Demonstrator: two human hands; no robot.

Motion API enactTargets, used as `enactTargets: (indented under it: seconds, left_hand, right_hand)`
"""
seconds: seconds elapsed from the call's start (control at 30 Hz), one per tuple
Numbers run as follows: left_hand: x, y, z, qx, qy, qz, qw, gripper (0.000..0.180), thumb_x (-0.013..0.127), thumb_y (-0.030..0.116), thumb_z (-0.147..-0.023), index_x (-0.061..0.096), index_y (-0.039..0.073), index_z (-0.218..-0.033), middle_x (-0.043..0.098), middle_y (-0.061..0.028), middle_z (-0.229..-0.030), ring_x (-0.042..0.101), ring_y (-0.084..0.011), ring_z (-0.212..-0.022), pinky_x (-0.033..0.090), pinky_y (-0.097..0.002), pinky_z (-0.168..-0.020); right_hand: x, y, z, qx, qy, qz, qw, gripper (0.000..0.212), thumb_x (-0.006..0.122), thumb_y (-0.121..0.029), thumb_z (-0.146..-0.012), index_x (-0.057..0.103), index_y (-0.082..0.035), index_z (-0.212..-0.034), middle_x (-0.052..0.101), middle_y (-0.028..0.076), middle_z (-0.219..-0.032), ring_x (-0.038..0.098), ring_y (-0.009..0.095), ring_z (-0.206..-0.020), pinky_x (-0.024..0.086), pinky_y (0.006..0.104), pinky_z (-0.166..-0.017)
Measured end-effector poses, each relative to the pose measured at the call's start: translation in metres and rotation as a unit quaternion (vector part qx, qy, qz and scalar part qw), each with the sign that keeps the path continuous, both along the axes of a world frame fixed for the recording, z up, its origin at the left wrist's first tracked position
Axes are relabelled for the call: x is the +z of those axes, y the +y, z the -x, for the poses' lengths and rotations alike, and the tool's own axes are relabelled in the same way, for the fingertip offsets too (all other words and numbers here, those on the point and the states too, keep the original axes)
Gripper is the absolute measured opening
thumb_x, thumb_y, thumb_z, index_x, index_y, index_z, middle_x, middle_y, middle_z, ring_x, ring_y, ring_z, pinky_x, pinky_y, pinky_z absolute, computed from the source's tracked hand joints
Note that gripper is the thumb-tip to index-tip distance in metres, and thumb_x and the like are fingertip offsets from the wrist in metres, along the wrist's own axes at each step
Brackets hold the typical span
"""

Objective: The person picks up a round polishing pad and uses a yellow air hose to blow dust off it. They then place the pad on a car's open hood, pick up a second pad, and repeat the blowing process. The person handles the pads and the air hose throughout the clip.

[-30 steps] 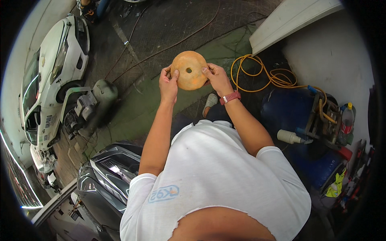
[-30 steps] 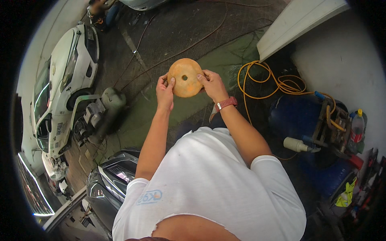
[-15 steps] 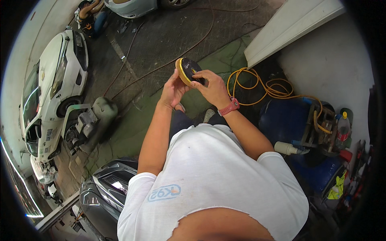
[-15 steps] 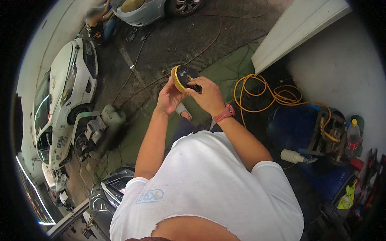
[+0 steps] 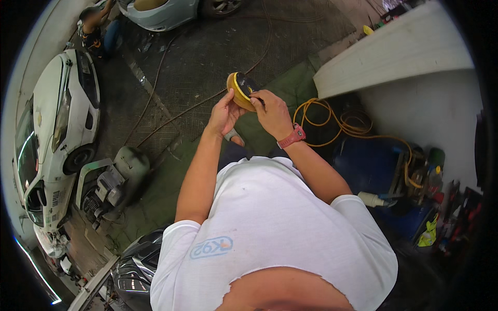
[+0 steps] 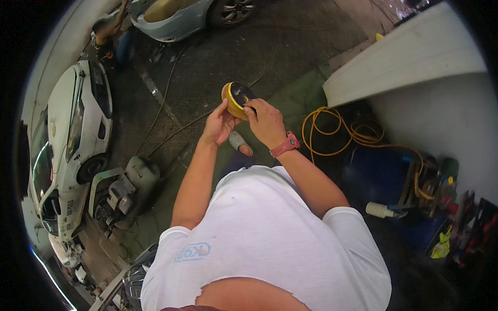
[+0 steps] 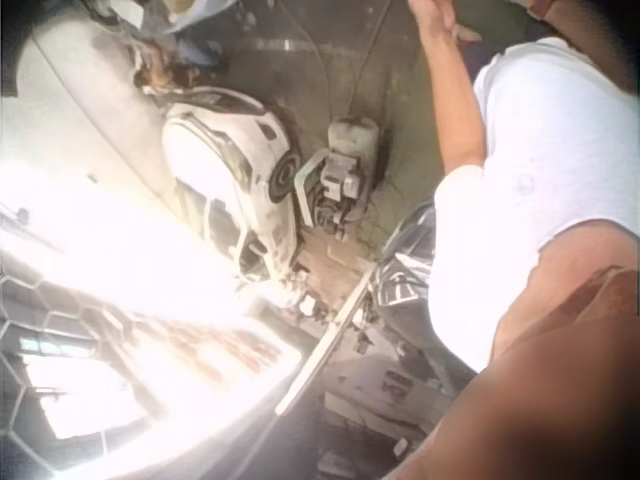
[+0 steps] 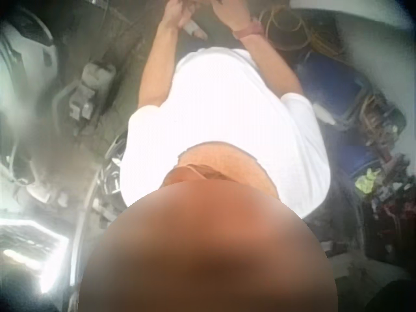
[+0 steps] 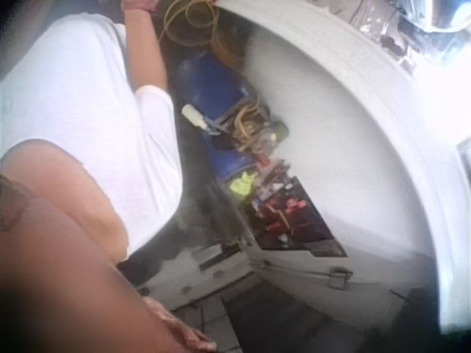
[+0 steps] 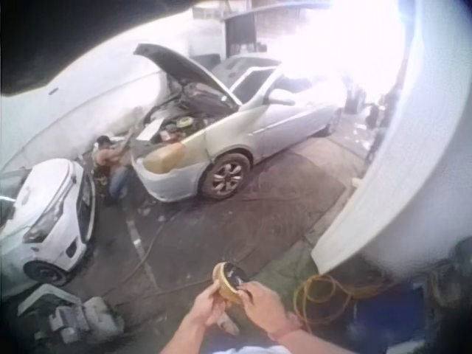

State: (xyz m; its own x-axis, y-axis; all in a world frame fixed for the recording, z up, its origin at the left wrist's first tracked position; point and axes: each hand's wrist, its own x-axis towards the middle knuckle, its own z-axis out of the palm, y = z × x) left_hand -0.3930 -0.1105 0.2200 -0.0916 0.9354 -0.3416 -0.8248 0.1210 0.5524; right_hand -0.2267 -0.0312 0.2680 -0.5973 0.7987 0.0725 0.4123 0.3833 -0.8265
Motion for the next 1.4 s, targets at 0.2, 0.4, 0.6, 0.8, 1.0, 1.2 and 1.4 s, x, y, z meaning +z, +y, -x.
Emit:
enactTargets:
  seconds: [0.2, 0.4, 0.6, 0.8, 1.0, 1.2, 1.4]
  left_hand:
    - [0.001, 0.015, 0.117, 0.036, 0.011, 0.016, 0.999, 0.048, 0.039, 0.037, -0.113, 0.049, 0.001, -0.143, 0.058, -0.0169, -0.142, 0.057, -0.0292, -0.132, 0.045, -0.0492, -0.114]
    - [0.008, 0.034, 0.2, 0.048, 0.022, 0.004, 0.999, 0.05, 0.04, 0.036, -0.113, 0.046, 0.0, -0.146, 0.056, -0.0173, -0.144, 0.056, -0.03, -0.133, 0.044, -0.05, -0.115]
    - [-0.004, 0.057, 0.255, 0.087, 0.014, 0.028, 0.996, 0.048, 0.042, 0.035, -0.112, 0.048, 0.001, -0.146, 0.057, -0.0145, -0.145, 0.054, -0.0292, -0.135, 0.043, -0.0497, -0.114]
    - [-0.021, 0.105, 0.305, 0.062, 0.024, 0.026, 0.997, 0.054, 0.043, 0.039, -0.111, 0.043, 0.007, -0.154, 0.053, -0.0131, -0.153, 0.05, -0.0291, -0.141, 0.042, -0.0477, -0.117]
    - [-0.029, 0.192, 0.351, 0.064, 0.06, 0.02, 0.996, 0.059, 0.038, 0.047, -0.112, 0.043, 0.005, -0.153, 0.056, -0.0109, -0.144, 0.056, -0.027, -0.13, 0.045, -0.046, -0.109]
    - [-0.021, 0.306, 0.378, -0.007, 0.26, 0.121, 0.958, 0.077, 0.04, 0.06, -0.108, 0.029, 0.006, -0.162, 0.038, -0.0146, -0.16, 0.041, -0.0335, -0.145, 0.04, -0.0477, -0.115]
    - [-0.024, 0.42, 0.393, 0.024, 0.153, 0.174, 0.973, 0.056, 0.063, 0.026, -0.105, 0.043, 0.006, -0.153, 0.056, -0.0089, -0.145, 0.057, -0.0224, -0.132, 0.048, -0.0435, -0.109]
  right_hand:
    - [0.002, 0.022, 0.127, -0.01, 0.019, 0.003, 1.0, 0.021, 0.052, -0.013, -0.103, 0.066, -0.005, -0.118, 0.073, 0.021, -0.103, 0.07, 0.043, -0.096, 0.054, 0.0492, -0.082]
    - [-0.004, 0.049, 0.211, -0.028, 0.019, 0.0, 0.999, 0.023, 0.05, -0.012, -0.106, 0.065, -0.003, -0.121, 0.073, 0.022, -0.101, 0.073, 0.039, -0.093, 0.055, 0.0422, -0.079]
    - [-0.026, 0.088, 0.271, -0.04, 0.067, 0.105, 0.991, 0.023, 0.05, -0.011, -0.104, 0.065, -0.003, -0.121, 0.073, 0.022, -0.105, 0.072, 0.039, -0.097, 0.056, 0.0441, -0.083]
    - [-0.034, 0.138, 0.315, 0.016, 0.053, 0.042, 0.998, 0.027, 0.053, -0.017, -0.101, 0.066, -0.002, -0.12, 0.068, 0.022, -0.117, 0.066, 0.041, -0.109, 0.054, 0.0447, -0.093]
    - [-0.051, 0.215, 0.365, 0.107, 0.05, 0.039, 0.992, 0.038, 0.068, -0.032, -0.095, 0.064, -0.005, -0.121, 0.067, 0.019, -0.116, 0.067, 0.038, -0.108, 0.054, 0.0451, -0.09]
    - [-0.063, 0.343, 0.398, -0.008, 0.019, 0.166, 0.986, 0.038, 0.07, -0.018, -0.091, 0.059, -0.001, -0.124, 0.07, 0.022, -0.111, 0.07, 0.042, -0.098, 0.056, 0.0471, -0.082]
    - [-0.054, 0.453, 0.399, -0.082, 0.237, 0.354, 0.901, 0.028, 0.062, -0.017, -0.102, 0.058, 0.002, -0.123, 0.07, 0.012, -0.105, 0.072, 0.02, -0.094, 0.062, 0.035, -0.076]
